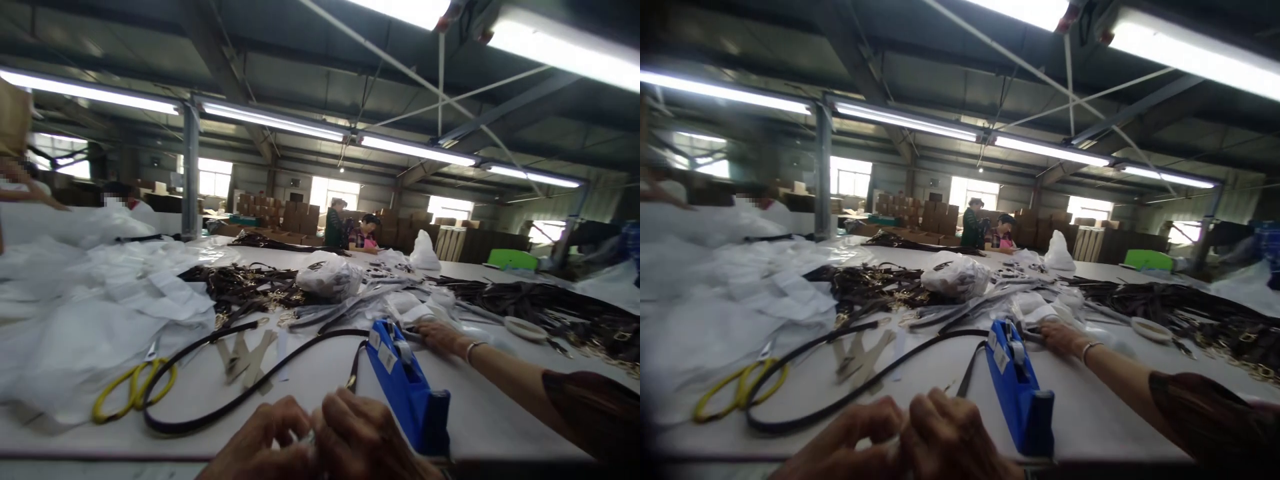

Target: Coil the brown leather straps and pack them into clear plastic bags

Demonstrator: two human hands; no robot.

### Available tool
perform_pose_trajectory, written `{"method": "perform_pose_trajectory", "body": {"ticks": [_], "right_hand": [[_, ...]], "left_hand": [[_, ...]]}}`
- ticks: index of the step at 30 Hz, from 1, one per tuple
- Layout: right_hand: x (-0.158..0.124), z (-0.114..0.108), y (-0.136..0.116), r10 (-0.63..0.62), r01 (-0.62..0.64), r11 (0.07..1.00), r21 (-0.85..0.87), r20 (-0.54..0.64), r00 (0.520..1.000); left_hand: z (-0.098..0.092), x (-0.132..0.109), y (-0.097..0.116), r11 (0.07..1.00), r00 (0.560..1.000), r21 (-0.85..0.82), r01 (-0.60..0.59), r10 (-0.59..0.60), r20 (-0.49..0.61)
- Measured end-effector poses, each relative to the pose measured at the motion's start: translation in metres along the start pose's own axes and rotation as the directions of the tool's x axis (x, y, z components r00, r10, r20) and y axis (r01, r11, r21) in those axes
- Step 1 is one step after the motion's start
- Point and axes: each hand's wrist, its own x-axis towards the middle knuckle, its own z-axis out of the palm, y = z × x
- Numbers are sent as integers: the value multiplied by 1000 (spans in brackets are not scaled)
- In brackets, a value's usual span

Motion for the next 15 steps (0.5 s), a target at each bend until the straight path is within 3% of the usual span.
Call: {"method": "perform_pose_trajectory", "body": {"ticks": [3,4,5,7,9,10,12,15], "right_hand": [[23,-19,63,2,0,994,-105,18,1000],[35,-29,96,55,-57,983,-173,-18,998],[48,-39,132,185,-192,952,-240,-50,981],[75,-58,200,351,-382,880,-281,-156,923],[100,-63,243,449,-488,825,-286,-194,873],[109,-57,249,490,-516,809,-283,-161,857],[120,-26,231,505,-488,833,-259,-2,863],[115,51,153,312,-294,950,-107,367,876]], "left_hand": [[-16,-3,-8,993,983,-111,44,-62,-171],[-23,-4,-12,993,969,-106,46,-70,-236],[-31,-4,-17,996,954,-77,51,-71,-292],[-48,-6,-28,996,925,36,75,-56,-377],[-66,-9,-39,969,902,228,94,14,-432],[-74,-11,-44,933,890,347,98,74,-450],[-90,-17,-54,801,874,587,118,197,-445],[-109,-27,-67,587,884,792,167,267,-384]]}}
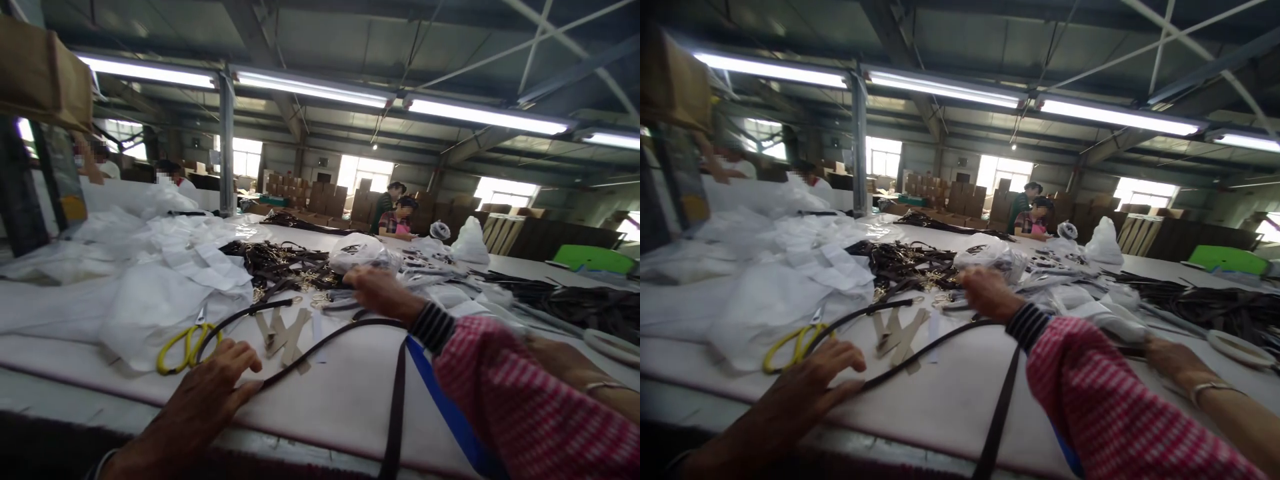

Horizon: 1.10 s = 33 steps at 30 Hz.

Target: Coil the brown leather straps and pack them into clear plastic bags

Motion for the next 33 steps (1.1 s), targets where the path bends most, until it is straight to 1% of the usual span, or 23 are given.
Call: {"method": "perform_pose_trajectory", "body": {"ticks": [1,2,3,4,5,6,8,10,12,14,15,16,18,20,22,24,26,28,30,32,33], "right_hand": [[-4,26,-28,-89,86,995,42,97,991],[-9,50,-53,-158,146,986,82,164,974],[-13,70,-73,-199,178,977,114,209,957],[-17,84,-88,-216,187,973,138,236,947],[-19,95,-96,-218,183,971,154,253,943],[-20,101,-100,-211,170,971,167,265,941],[-19,102,-94,-191,139,971,195,283,940],[-18,95,-79,-158,96,971,218,289,944],[-21,82,-63,-84,25,976,215,270,959],[-31,69,-49,4,-53,979,197,244,970],[-37,64,-43,36,-82,979,189,236,971],[-42,60,-39,63,-106,978,180,232,971],[-50,56,-30,118,-155,977,149,227,967],[-48,61,-21,197,-221,971,92,217,956],[-39,72,-12,262,-277,960,37,218,940],[-28,86,-4,293,-303,953,4,236,926],[-20,98,3,306,-315,949,-8,261,916],[-16,104,8,315,-325,946,-7,268,910],[-16,104,8,316,-327,945,7,244,917],[-19,96,3,295,-308,951,36,192,936],[-21,89,-3,274,-286,956,57,159,948]], "left_hand": [[-1,-2,-6,998,1000,53,-16,15,10],[-2,-4,-10,996,1000,87,-25,24,14],[-3,-6,-14,994,999,107,-32,30,19],[-4,-8,-16,992,999,118,-39,35,35],[-4,-9,-18,991,997,124,-46,39,61],[-4,-9,-18,990,995,129,-54,41,96],[-3,-10,-20,989,984,134,-64,41,172],[0,-10,-25,987,980,138,-81,55,189],[4,-12,-30,982,985,146,-116,95,145],[9,-14,-33,968,983,169,-185,180,47],[11,-15,-31,957,972,181,-227,233,-12],[14,-16,-26,943,954,186,-276,292,-62],[20,-15,-6,908,905,170,-383,406,-127],[26,-10,22,867,857,128,-482,497,-135],[32,1,50,838,826,86,-539,546,-137],[38,14,71,829,819,44,-557,557,-141],[42,28,82,834,825,8,-552,547,-140],[41,42,82,855,849,-9,-519,514,-122],[36,58,77,886,880,19,-464,463,-108],[28,77,71,904,892,105,-414,426,-154],[24,87,69,902,882,169,-397,426,-201]]}}
